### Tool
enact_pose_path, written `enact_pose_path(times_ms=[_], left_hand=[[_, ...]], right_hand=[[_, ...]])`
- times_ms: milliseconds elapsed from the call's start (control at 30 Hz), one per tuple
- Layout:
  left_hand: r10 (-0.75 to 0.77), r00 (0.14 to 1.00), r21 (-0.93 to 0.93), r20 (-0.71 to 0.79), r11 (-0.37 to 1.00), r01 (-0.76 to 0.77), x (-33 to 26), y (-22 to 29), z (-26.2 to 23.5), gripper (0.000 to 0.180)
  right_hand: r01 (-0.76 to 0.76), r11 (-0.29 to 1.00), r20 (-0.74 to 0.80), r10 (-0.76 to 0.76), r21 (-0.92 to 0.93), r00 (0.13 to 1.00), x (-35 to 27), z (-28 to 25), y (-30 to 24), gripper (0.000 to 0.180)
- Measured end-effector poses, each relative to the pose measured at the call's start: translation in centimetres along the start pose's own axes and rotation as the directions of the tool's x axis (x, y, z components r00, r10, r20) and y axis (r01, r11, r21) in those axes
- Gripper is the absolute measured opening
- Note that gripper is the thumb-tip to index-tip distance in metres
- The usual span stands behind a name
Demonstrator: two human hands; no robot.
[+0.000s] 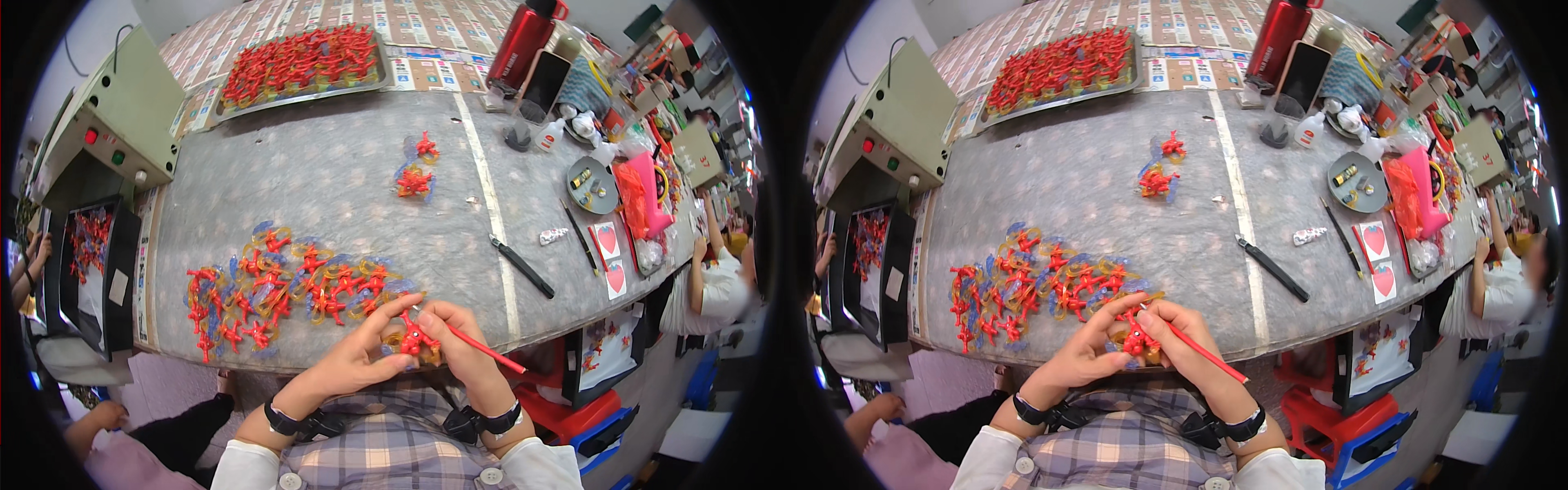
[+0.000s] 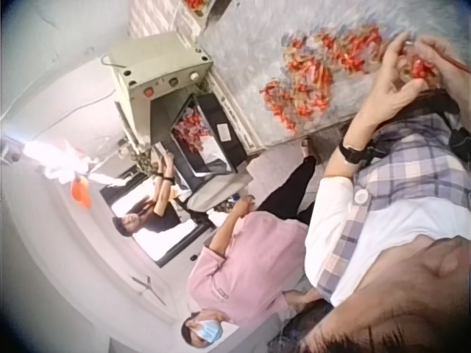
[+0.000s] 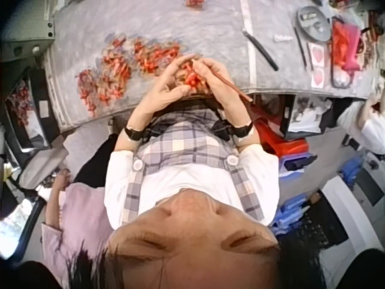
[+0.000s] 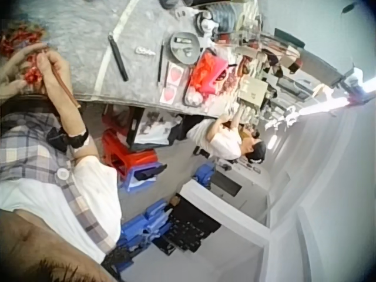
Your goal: Applying a substance with a brush to the center of plastic starfish figures and arranging them on a tray.
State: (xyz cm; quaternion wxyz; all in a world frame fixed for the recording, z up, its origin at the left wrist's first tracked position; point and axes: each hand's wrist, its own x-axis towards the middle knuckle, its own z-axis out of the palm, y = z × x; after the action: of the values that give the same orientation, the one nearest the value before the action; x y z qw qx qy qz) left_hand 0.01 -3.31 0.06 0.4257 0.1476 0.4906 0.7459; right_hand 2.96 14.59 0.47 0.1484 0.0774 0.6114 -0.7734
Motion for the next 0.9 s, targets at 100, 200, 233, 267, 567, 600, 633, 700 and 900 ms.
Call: enact_pose_path(times_ms=[100,200,233,267,567,600,633,700,900], left_hand=[[0.188,0.978,0.186,-0.091,0.968,-0.169,0.5,-1.5,0.7,0.076],[0.210,0.973,0.244,-0.096,0.953,-0.182,1.0,-2.0,0.8,0.076],[0.227,0.968,0.256,-0.110,0.947,-0.193,1.2,-2.2,0.9,0.076],[0.245,0.961,0.268,-0.126,0.942,-0.205,1.4,-2.4,1.1,0.076],[0.380,0.909,0.499,-0.170,0.829,-0.254,2.1,-1.9,1.9,0.076],[0.398,0.900,0.533,-0.176,0.808,-0.253,2.2,-1.8,2.0,0.076],[0.407,0.895,0.566,-0.182,0.788,-0.243,2.2,-1.8,2.0,0.076],[0.425,0.884,0.629,-0.193,0.746,-0.221,2.4,-1.8,2.0,0.077],[0.527,0.833,0.776,-0.169,0.592,-0.217,2.5,-1.8,2.2,0.082]], right_hand=[[0.079,0.995,-0.088,-0.084,-0.054,0.993,0.3,-1.0,0.3,0.031],[0.024,0.997,-0.160,-0.035,-0.071,0.987,-0.3,-1.4,-1.2,0.030],[0.035,0.998,-0.161,-0.042,-0.047,0.986,-0.5,-1.6,-1.3,0.029],[0.047,0.999,-0.162,-0.050,-0.024,0.986,-0.6,-1.7,-1.3,0.027],[0.050,0.993,-0.176,-0.067,-0.103,0.982,-1.1,-2.2,-0.9,0.017],[0.039,0.994,-0.179,-0.056,-0.100,0.982,-1.1,-2.2,-0.7,0.018],[0.027,0.995,-0.182,-0.045,-0.097,0.982,-1.0,-2.2,-0.5,0.018],[0.014,0.998,-0.173,-0.026,-0.068,0.985,-0.9,-2.1,0.1,0.019],[0.015,0.999,-0.115,-0.010,0.041,0.993,-0.7,-1.9,1.2,0.021]])
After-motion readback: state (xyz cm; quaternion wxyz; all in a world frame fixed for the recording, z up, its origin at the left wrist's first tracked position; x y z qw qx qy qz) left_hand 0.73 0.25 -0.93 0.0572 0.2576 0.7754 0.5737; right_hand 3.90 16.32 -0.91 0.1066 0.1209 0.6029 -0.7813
